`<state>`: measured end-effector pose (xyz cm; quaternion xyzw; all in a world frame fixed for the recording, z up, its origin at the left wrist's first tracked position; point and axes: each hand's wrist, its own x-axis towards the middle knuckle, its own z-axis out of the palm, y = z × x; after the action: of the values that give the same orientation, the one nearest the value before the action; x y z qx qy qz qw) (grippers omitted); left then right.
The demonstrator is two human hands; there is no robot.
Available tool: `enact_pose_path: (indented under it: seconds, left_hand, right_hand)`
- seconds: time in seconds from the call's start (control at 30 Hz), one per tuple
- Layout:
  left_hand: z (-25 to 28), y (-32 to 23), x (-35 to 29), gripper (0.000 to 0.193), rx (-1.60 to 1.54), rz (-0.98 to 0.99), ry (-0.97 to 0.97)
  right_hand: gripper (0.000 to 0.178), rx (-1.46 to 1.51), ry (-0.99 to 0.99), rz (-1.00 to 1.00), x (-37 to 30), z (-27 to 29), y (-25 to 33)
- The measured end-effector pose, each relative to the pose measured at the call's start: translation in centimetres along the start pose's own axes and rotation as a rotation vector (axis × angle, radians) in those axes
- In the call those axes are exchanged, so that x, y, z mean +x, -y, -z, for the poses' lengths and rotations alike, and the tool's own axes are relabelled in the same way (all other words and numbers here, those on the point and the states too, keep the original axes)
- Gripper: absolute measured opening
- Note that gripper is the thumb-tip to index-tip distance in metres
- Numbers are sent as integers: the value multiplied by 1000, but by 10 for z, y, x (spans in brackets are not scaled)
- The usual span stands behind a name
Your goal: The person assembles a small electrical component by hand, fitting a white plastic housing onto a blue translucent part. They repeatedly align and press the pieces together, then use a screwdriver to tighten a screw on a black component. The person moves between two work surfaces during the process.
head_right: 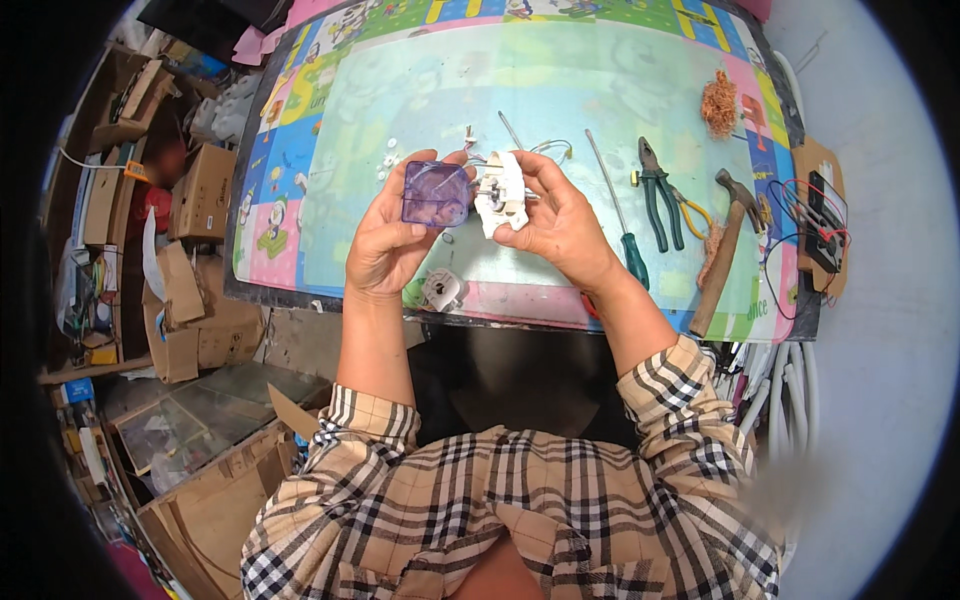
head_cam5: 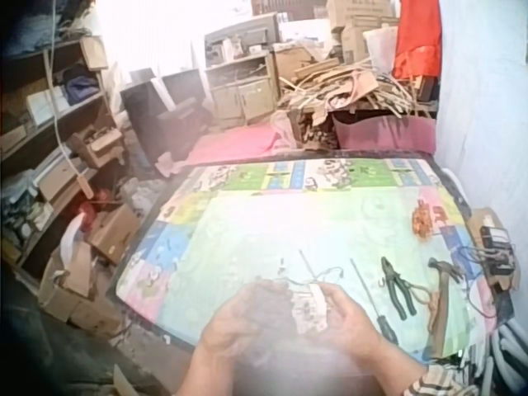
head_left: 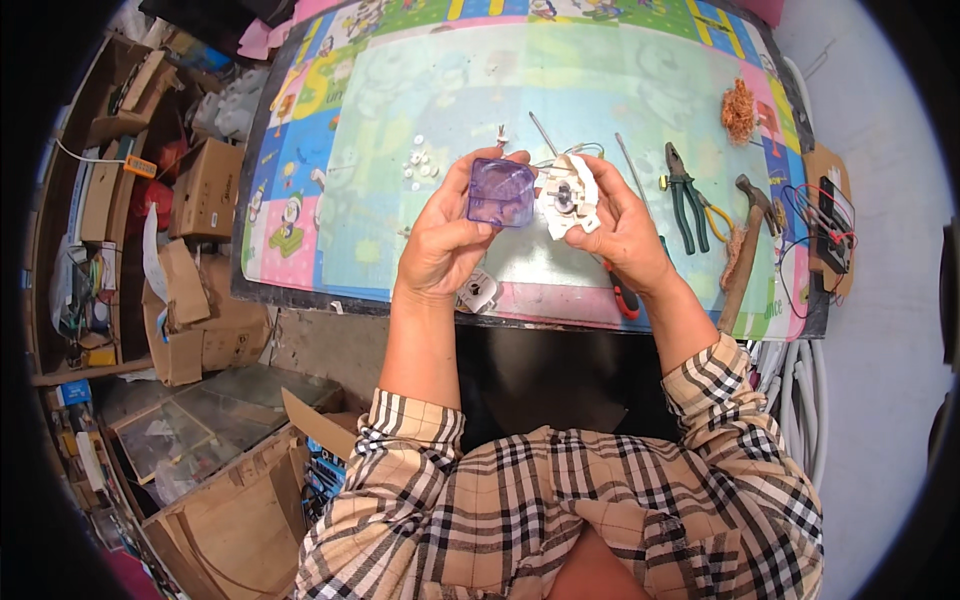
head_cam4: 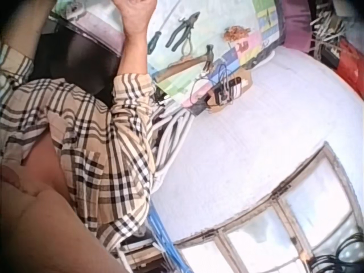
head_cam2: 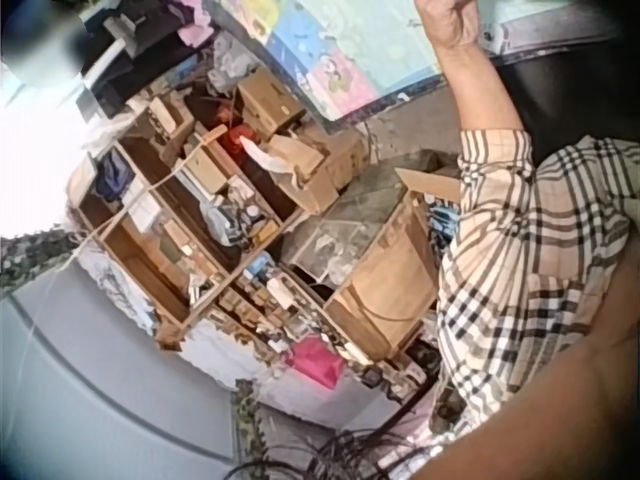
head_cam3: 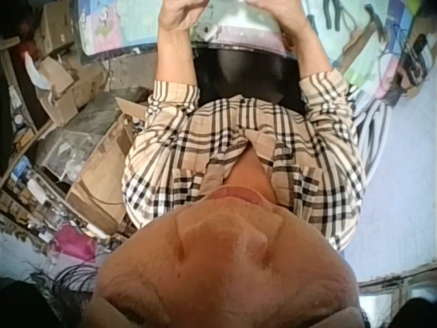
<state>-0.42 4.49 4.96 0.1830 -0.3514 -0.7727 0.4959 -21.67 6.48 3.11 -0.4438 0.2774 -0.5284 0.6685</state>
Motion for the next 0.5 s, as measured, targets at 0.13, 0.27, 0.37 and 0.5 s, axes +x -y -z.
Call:
enact_pose_path:
  seconds: [0.13,0.27,0.37,0.5]
  left_hand:
    - [-3,2,1,76,17,-18,14]
    - [-6,2,1,76,76,-15,-27]
    - [-8,6,3,75,82,-28,-43]
    - [-7,5,3,76,69,-28,-48]
  right_hand:
    - [79,24,-13,-20,0,3,-1]
    - [79,50,-20,-24,0,1,3]
    - [79,70,-27,-26,0,1,3]
    - [79,200,-28,-70,-1,4,2]
